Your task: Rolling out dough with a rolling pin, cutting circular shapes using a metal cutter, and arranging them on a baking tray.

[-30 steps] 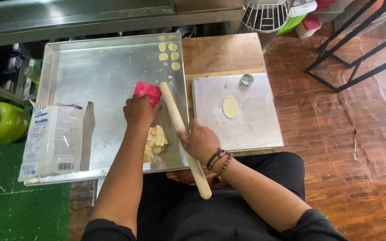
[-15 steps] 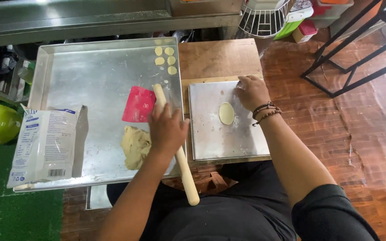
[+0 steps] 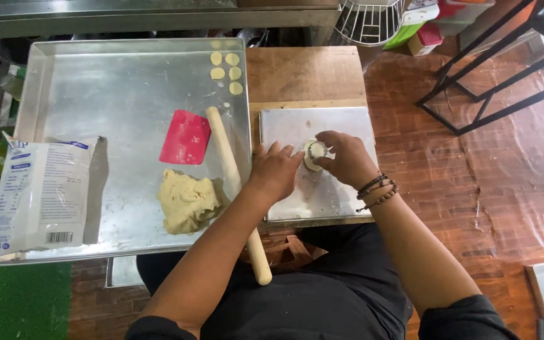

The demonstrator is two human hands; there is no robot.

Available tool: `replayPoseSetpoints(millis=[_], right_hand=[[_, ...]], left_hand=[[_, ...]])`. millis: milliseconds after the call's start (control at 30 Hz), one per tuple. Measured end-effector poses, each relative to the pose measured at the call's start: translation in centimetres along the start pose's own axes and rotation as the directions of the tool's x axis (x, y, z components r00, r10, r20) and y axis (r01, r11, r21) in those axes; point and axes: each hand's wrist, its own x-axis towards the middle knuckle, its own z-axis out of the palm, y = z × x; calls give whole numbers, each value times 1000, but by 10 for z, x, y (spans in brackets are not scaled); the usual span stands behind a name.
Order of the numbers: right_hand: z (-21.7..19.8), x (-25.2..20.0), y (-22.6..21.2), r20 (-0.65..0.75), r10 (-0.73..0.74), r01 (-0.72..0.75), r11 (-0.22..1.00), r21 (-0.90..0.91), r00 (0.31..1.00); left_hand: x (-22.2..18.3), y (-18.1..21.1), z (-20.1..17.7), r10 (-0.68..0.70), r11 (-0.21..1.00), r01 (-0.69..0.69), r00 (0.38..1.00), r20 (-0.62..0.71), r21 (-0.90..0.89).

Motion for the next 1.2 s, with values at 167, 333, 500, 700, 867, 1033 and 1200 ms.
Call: replayPoseSetpoints(millis=[167, 333, 500, 700, 867, 1033, 1200], right_hand=[[10, 9, 3, 119, 25, -12, 994, -111, 993], [17, 12, 11, 169, 76, -44, 982, -185, 983], [12, 9, 5, 172, 82, -59, 989, -135, 982], [11, 8, 2, 180, 89, -67, 990, -126, 980], [15, 9, 7, 155, 102, -78, 984, -157, 983], [14, 8, 6, 149, 119, -96, 983, -155, 982], [21, 8, 9, 125, 143, -117, 975, -191, 982]], left_hand=[[-3, 5, -12, -27, 997, 33, 997, 76, -72], [-7, 6, -25, -44, 993, 55, 994, 99, -103], [-11, 15, -45, -51, 995, 63, 989, 137, -83], [-11, 19, -45, -61, 996, 70, 985, 164, -49], [-15, 23, -51, -57, 998, 61, 986, 157, -20], [-16, 24, -49, -32, 999, 30, 990, 134, 15], [-17, 24, -46, -15, 999, 12, 997, 73, 42]])
